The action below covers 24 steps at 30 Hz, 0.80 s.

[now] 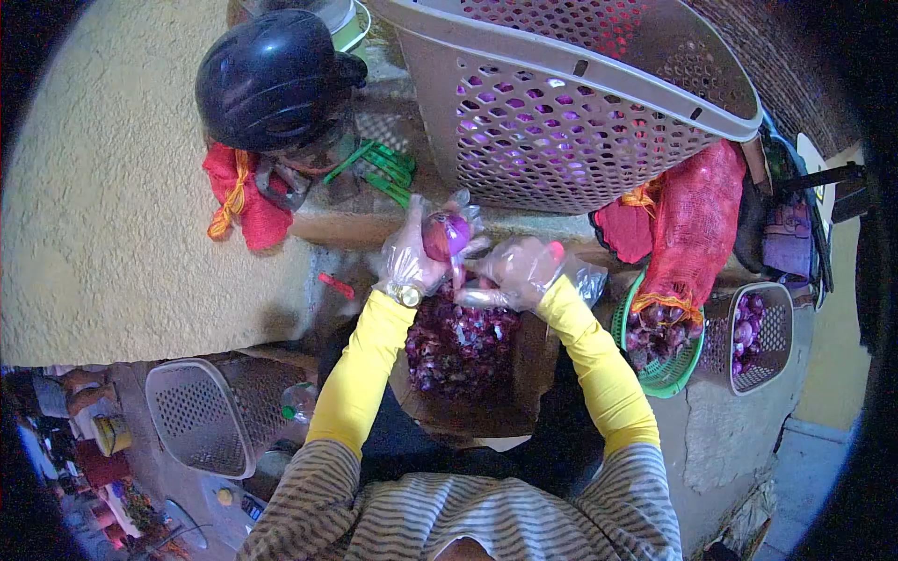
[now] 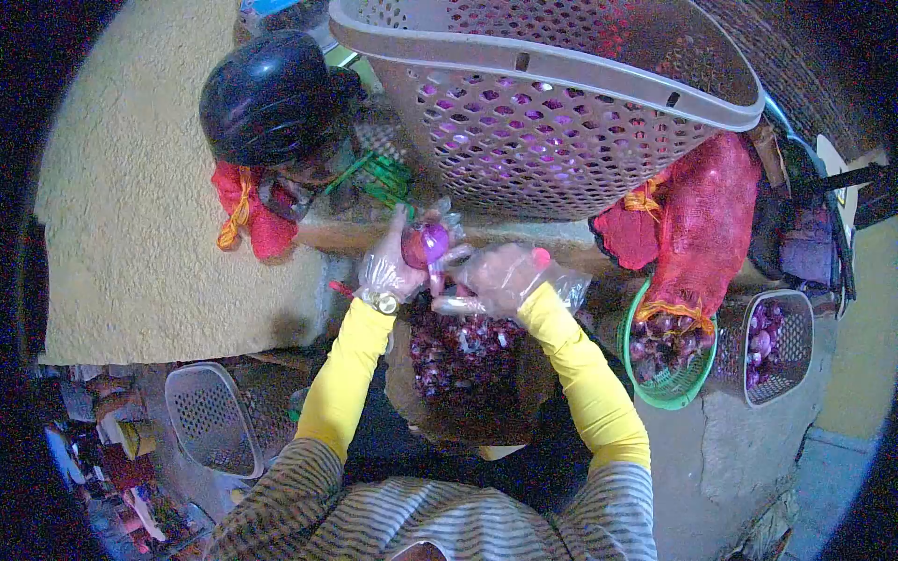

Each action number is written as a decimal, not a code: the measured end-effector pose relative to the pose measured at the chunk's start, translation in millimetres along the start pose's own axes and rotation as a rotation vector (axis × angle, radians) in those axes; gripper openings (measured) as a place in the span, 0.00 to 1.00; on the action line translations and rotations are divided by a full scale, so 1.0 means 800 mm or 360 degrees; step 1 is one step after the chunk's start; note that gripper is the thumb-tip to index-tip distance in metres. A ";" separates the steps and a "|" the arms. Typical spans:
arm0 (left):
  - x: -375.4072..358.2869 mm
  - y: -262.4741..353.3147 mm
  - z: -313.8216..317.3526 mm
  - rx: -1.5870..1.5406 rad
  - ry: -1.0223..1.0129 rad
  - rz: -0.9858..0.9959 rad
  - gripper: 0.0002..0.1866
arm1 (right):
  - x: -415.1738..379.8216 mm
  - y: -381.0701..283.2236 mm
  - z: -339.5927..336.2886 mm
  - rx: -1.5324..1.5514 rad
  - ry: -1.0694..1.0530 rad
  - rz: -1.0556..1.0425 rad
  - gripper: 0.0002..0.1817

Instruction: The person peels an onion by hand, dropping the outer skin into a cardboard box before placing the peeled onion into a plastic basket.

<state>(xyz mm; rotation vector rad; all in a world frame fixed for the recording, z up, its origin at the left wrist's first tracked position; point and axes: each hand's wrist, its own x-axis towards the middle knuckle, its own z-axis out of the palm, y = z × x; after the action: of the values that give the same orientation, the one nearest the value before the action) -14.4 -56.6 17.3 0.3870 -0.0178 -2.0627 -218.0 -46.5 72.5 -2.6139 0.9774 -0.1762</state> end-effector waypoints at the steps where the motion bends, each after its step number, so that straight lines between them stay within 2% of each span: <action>1: -0.002 -0.001 0.002 -0.0044 0.0063 0.0024 0.33 | 0.000 0.001 0.006 -0.0006 -0.0062 -0.0019 0.29; 2: -0.007 -0.001 0.002 -0.0043 0.0063 0.0026 0.33 | -0.003 0.002 0.013 0.0040 -0.0096 0.0003 0.30; 4: -0.016 0.000 0.001 0.1097 -0.0060 0.0566 0.35 | -0.008 -0.002 0.012 0.0062 -0.0050 -0.0028 0.30; 5: -0.010 0.001 -0.003 0.1097 -0.0061 0.0567 0.35 | -0.010 -0.003 0.010 0.0082 -0.0006 -0.0054 0.30; 7: 0.006 0.005 -0.009 -0.0113 0.0086 0.0092 0.36 | -0.011 -0.006 -0.003 0.0154 0.0070 0.0023 0.32; 8: 0.006 0.005 -0.015 -0.0113 0.0084 0.0091 0.36 | -0.012 -0.005 -0.013 0.0149 0.0087 0.0190 0.34; 9: 0.003 0.006 -0.014 -0.0121 -0.0053 -0.0005 0.35 | -0.014 -0.004 -0.018 0.0142 0.0104 0.0359 0.36; 10: 0.001 0.006 -0.012 -0.0131 -0.0190 -0.0104 0.35 | -0.015 -0.001 -0.011 0.0163 0.0220 0.0434 0.37; 11: 0.001 0.003 -0.011 -0.0132 -0.0192 -0.0109 0.35 | -0.017 -0.001 -0.013 0.0160 0.0220 0.0439 0.37; 13: 0.004 -0.004 -0.007 0.0191 -0.0043 -0.0020 0.38 | -0.013 -0.010 -0.029 0.0339 0.0395 0.0546 0.38; 14: 0.028 -0.014 -0.061 0.1644 0.0028 0.0519 0.37 | -0.014 -0.011 -0.028 0.0310 0.0482 0.0536 0.34; 15: 0.032 -0.014 -0.070 0.1645 0.0028 0.0521 0.37 | -0.013 -0.011 -0.024 0.0309 0.0484 0.0534 0.34; 17: 0.039 -0.010 -0.087 0.1505 0.0166 0.0453 0.32 | -0.007 -0.009 -0.010 0.0509 0.0729 0.0431 0.25; 18: 0.029 -0.014 -0.065 0.1503 0.0164 0.0455 0.32 | -0.006 -0.007 -0.001 0.0506 0.0729 0.0429 0.25; 20: -0.004 -0.027 0.001 0.0641 -0.0187 0.0455 0.27 | -0.005 -0.002 0.016 0.0564 0.0815 0.0314 0.16; 21: -0.001 -0.025 0.002 0.0641 -0.0191 0.0458 0.27 | -0.005 -0.002 0.017 0.0560 0.0816 0.0312 0.16; 23: 0.007 -0.018 0.003 -0.0068 0.0259 0.0174 0.20 | -0.005 0.000 0.019 0.0879 0.0545 0.0256 0.13; 24: 0.017 -0.019 -0.022 -0.0068 0.0256 0.0180 0.20 | 0.005 0.022 0.042 0.0823 0.0835 -0.0322 0.14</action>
<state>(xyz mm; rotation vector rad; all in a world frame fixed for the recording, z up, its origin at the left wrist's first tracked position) -28.5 -57.8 -5.3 0.5129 0.0991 -1.9124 -217.8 -52.6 35.2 -2.2045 0.6826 -1.0553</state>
